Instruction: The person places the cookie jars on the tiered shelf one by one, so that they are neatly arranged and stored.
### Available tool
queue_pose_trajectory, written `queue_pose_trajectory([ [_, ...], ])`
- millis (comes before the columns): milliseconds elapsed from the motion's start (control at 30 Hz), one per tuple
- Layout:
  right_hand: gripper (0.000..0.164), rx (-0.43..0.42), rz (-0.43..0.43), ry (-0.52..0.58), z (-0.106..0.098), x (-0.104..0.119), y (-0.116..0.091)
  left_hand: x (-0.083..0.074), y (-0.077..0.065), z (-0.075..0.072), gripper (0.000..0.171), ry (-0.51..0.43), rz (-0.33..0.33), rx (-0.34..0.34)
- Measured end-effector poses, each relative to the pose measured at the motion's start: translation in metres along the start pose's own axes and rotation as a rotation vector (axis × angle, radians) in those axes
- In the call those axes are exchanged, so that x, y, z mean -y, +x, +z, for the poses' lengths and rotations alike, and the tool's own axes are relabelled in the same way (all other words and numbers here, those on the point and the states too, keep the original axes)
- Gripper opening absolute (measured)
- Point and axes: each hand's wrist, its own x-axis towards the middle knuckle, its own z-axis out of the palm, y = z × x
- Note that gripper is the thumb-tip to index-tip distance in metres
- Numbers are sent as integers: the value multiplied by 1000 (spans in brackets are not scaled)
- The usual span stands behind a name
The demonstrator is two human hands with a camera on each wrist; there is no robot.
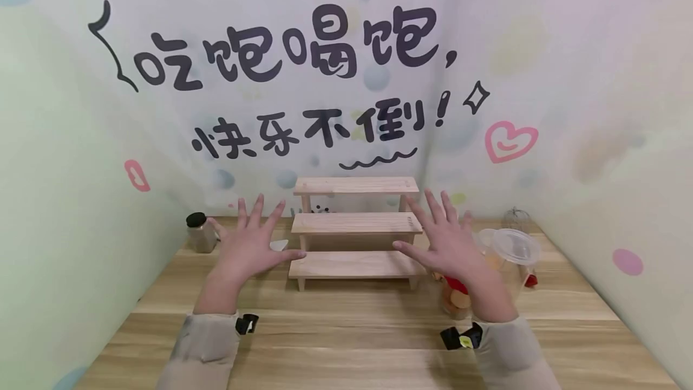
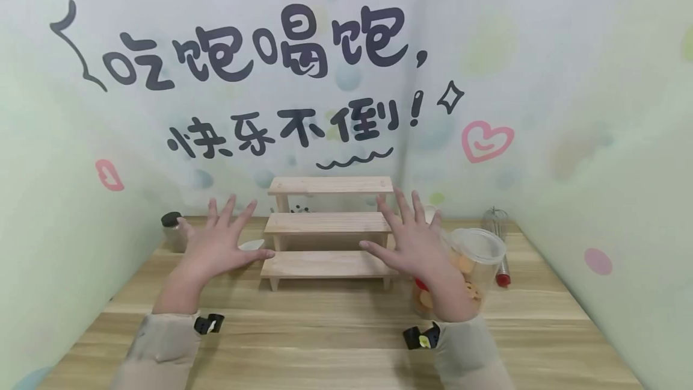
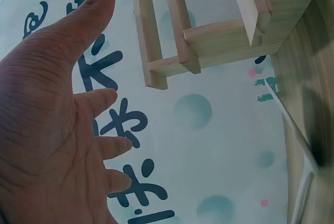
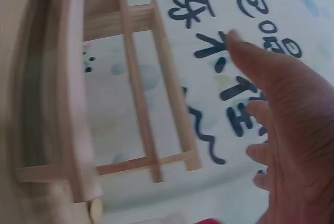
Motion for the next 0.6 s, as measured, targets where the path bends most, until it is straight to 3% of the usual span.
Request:
queue_pose_trajectory([
  [100, 89, 5, -50, 133, -20, -1, -6, 1, 3, 4, 114, -117, 22, 12],
  [267, 69, -68, -81, 306, -63, -22, -28, 1, 17, 31, 101, -519, 41, 25],
  [433, 65, -62, 61, 349, -91, -55, -54, 2, 30, 65, 96, -798, -12, 40],
  [600, 77, 65, 183, 386, -96, -90, -72, -3, 36, 79, 101, -884, -29, 83],
])
